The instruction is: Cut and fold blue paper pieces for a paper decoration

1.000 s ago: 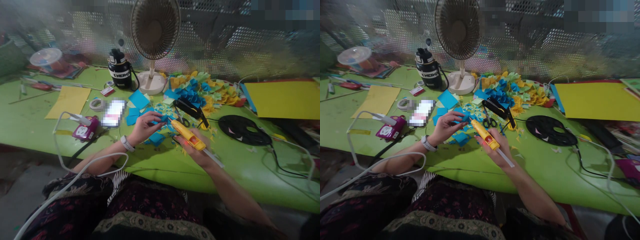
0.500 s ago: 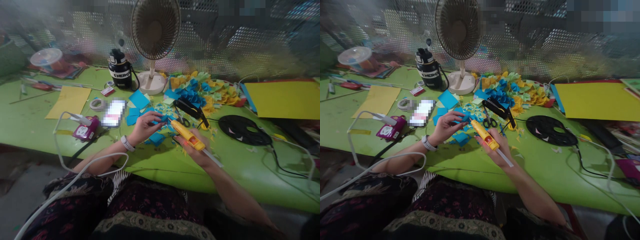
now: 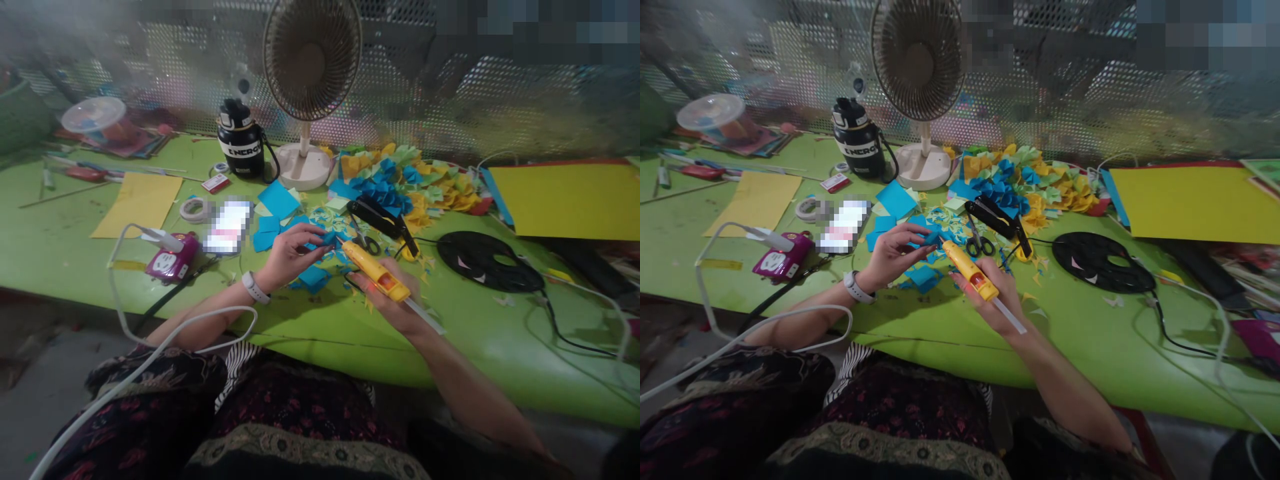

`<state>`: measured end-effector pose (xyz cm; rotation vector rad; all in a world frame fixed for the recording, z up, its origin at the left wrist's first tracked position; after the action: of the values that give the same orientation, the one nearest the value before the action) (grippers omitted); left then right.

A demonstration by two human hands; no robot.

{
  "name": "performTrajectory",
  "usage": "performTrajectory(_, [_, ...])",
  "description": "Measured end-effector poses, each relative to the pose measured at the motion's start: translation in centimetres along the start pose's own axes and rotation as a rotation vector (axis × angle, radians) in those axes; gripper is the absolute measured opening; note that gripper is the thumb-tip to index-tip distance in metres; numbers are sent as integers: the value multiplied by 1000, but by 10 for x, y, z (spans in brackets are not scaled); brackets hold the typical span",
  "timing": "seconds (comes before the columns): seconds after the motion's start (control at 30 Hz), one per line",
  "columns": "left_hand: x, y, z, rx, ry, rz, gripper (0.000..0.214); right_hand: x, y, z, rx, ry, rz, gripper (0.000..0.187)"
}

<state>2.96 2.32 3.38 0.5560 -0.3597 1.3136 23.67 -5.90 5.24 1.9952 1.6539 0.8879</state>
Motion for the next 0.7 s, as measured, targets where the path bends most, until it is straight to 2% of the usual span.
performTrajectory(0.7, [1, 0, -1, 37, 22, 1, 20, 0, -8, 7, 15, 13, -1, 33])
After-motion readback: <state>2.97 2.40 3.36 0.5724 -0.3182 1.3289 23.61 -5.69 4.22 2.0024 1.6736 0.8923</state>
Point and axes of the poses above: each hand's wrist, its own x-axis towards the middle knuckle, its own y-axis out of the back of the hand, z = x × y, the point moved 2 cm from there along x, towards the middle knuckle, and after that the axes turned 3 degrees about z, right-handed, at the moved point
